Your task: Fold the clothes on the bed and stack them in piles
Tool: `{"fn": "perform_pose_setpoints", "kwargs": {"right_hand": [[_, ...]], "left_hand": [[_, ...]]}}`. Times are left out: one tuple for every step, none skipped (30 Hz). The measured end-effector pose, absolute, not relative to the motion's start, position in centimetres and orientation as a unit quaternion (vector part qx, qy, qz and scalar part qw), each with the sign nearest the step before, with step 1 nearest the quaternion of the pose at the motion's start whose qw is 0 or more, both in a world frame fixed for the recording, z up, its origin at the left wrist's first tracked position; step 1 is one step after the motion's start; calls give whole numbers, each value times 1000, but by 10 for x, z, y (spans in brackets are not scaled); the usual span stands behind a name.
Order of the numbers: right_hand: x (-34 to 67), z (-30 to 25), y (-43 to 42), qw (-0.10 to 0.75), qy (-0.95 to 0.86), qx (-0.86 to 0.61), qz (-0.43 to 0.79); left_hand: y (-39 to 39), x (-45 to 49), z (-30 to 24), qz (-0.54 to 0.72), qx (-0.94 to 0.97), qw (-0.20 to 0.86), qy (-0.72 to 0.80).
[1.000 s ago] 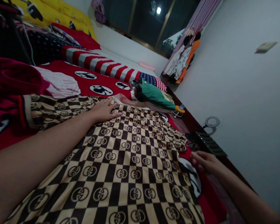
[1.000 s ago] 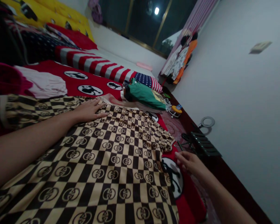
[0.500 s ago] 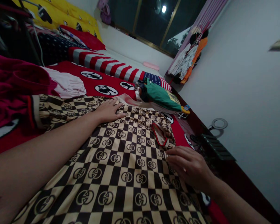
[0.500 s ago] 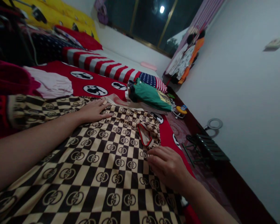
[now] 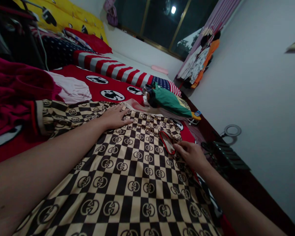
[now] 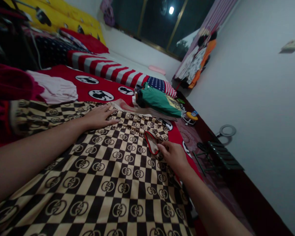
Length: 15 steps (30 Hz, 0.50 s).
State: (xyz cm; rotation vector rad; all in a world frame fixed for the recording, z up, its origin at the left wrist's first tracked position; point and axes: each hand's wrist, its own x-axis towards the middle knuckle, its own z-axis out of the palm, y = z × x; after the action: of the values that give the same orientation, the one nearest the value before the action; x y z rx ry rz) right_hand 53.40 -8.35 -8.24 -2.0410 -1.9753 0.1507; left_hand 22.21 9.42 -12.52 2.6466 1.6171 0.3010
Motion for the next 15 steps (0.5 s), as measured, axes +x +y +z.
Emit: {"fn": "perform_pose_setpoints", "kwargs": {"right_hand": [[532, -82, -79, 129, -676, -723, 60], [531, -81, -75, 116, -664, -736, 62], [530, -80, -71, 109, -654, -746, 63], [530, -80, -68, 114, -648, -750, 72], [531, -80, -67, 131, -643, -749, 94], [533, -80, -68, 167, -634, -745, 126], [537, -81, -70, 221, -618, -736, 167], [542, -82, -73, 289, -592, -723, 210], [548, -83, -78, 367, -550, -708, 247], [556, -85, -83, 444, -497, -694, 273], [564, -87, -89, 512, -438, -680, 289], [572, -90, -95, 566, -382, -668, 297], [580, -92, -100, 603, -331, -661, 300], [587, -94, -104, 626, -288, -659, 300], [593, -96, -107, 637, -255, -663, 300]], "left_hand": [[94, 222, -125, 96, 849, 13, 520], [94, 222, -125, 96, 849, 14, 520], [94, 222, -125, 96, 848, 14, 521], [94, 223, -124, 95, 848, 15, 522], [94, 223, -124, 94, 847, 15, 523], [94, 223, -124, 92, 847, 15, 523], [94, 223, -124, 91, 847, 15, 524], [94, 223, -124, 91, 846, 16, 525], [94, 223, -125, 91, 846, 17, 524], [95, 222, -125, 94, 847, 18, 523], [95, 222, -125, 97, 848, 18, 520], [95, 222, -126, 101, 849, 19, 519], [95, 223, -126, 102, 849, 19, 519], [95, 223, -127, 103, 848, 19, 520], [95, 223, -127, 102, 846, 18, 522]]}}
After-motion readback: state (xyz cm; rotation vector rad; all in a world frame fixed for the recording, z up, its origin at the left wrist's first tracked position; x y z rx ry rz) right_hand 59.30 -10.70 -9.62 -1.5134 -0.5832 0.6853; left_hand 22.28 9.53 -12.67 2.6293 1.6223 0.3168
